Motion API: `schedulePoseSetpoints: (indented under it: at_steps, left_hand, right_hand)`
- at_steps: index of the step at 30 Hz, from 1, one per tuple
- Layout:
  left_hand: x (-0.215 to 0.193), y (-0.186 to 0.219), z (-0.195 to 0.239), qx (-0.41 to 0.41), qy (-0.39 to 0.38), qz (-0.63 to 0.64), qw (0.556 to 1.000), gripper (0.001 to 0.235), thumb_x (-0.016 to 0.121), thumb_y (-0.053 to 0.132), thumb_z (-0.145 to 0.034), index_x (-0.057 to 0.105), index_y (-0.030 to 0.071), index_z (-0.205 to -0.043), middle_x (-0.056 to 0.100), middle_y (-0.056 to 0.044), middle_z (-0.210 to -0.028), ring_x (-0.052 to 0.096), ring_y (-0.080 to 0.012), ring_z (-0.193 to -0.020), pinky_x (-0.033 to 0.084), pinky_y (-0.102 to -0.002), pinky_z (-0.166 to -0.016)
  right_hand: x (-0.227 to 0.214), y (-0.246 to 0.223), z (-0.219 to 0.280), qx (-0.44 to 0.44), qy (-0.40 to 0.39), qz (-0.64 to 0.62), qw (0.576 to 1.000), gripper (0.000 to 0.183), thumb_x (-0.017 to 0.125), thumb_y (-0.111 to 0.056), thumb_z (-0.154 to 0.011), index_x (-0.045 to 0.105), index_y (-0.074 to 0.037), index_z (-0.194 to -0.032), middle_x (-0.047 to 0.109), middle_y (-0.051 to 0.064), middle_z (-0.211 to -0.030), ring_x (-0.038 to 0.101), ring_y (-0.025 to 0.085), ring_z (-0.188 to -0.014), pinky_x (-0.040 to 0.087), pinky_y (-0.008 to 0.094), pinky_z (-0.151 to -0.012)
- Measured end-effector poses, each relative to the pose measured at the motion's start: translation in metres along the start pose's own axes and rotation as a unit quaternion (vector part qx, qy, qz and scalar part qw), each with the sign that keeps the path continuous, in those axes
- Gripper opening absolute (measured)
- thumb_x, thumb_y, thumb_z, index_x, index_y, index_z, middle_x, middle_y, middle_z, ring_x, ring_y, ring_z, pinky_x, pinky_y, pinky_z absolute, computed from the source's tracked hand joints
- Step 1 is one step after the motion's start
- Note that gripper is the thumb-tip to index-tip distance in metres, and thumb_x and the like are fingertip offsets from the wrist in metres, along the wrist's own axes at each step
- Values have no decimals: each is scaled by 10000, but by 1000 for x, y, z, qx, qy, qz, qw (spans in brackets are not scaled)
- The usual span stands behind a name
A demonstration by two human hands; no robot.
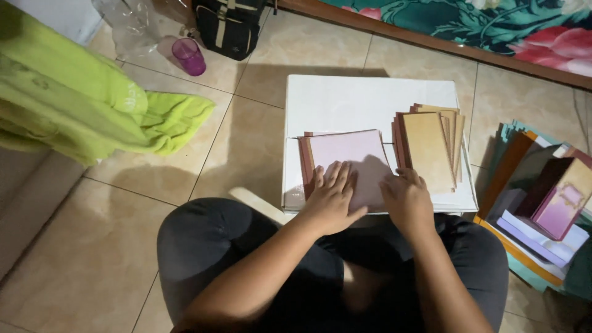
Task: The person sits on the floor and inserts a light pink sheet into a brown envelope, then places the envelope into a stack. This process is repeated multiple times with different sheets and envelopes.
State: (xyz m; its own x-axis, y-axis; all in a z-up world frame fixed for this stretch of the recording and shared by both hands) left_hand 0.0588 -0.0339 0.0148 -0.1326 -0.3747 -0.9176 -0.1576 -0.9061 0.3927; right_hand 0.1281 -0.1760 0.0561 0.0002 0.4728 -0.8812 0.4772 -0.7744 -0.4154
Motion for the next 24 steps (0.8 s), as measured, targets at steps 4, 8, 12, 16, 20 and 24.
schedulePoseSetpoints:
  at_steps: [4, 8, 12, 16, 20, 24]
  left_hand:
    - [2, -3, -3, -2, -17, -18, 1000, 990, 456, 696, -932, 309, -84, -1525, 125, -279, -1664, 48, -402, -1567, 8, -658, -1205]
    - [5, -4, -3, 11, -4, -18, 1000, 1016, 488, 673, -907, 296, -85, -1556, 141, -286, -1657, 55, -416, -1553, 10, -666, -1179]
    - [9, -4, -2, 4, 5, 47, 999, 909, 402, 657, -981, 308, -38, -1559, 141, -277, -1670, 45, -423, -1565, -12, -673, -1198]
    - [12, -6, -6, 3, 25, 56, 998, 844, 319, 635, -1031, 301, -15, -1568, 141, -262, -1684, 41, -417, -1577, -24, -682, -1207]
    - [2, -2, -1, 7, 31, 48, 998, 881, 314, 652, -985, 303, -10, -1566, 137, -250, -1685, 33, -410, -1573, -26, -670, -1198]
    - [-4, 0, -2, -14, -32, 47, 998, 975, 296, 736, -959, 269, -26, -1567, 111, -267, -1665, 4, -415, -1555, -37, -658, -1194]
  right_hand:
    - [-9, -11, 7, 1, 32, -14, 999, 504, 689, -296, -894, 645, 24, -1281, 633, 271, -1213, 634, 454, -1035, 541, 492, -867]
    - [0, 6, 4, 39, -27, 92, 995, 448, 691, -352, -916, 709, -18, -1216, 665, 253, -1155, 623, 474, -1045, 530, 519, -882]
    - [-8, 16, 6, 81, 0, 56, 995, 427, 640, -398, -979, 741, -6, -1116, 683, 251, -1114, 649, 460, -1010, 538, 518, -861]
    - [1, 43, 1, 187, -84, -48, 978, 459, 575, -413, -1056, 751, 5, -1128, 697, 263, -913, 676, 396, -832, 551, 458, -785]
    - [0, 41, -2, 152, -42, -248, 956, 348, 702, -228, -940, 688, 5, -1198, 743, 156, -871, 691, 228, -772, 542, 340, -704]
    - [-12, 27, -2, 113, -2, -189, 976, 328, 739, -92, -881, 698, 4, -1192, 726, 153, -841, 701, 238, -724, 553, 344, -676]
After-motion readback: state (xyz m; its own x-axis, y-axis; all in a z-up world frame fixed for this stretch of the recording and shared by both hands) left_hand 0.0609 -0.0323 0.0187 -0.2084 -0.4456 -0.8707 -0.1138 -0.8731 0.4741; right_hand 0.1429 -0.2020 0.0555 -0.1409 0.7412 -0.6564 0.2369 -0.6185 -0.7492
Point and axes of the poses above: each hand's wrist, its own z-axis away from the middle knuckle, its own x-axis out of the palm, y = z × x, the point moved 9 cm from there along -z, towards the middle knuckle
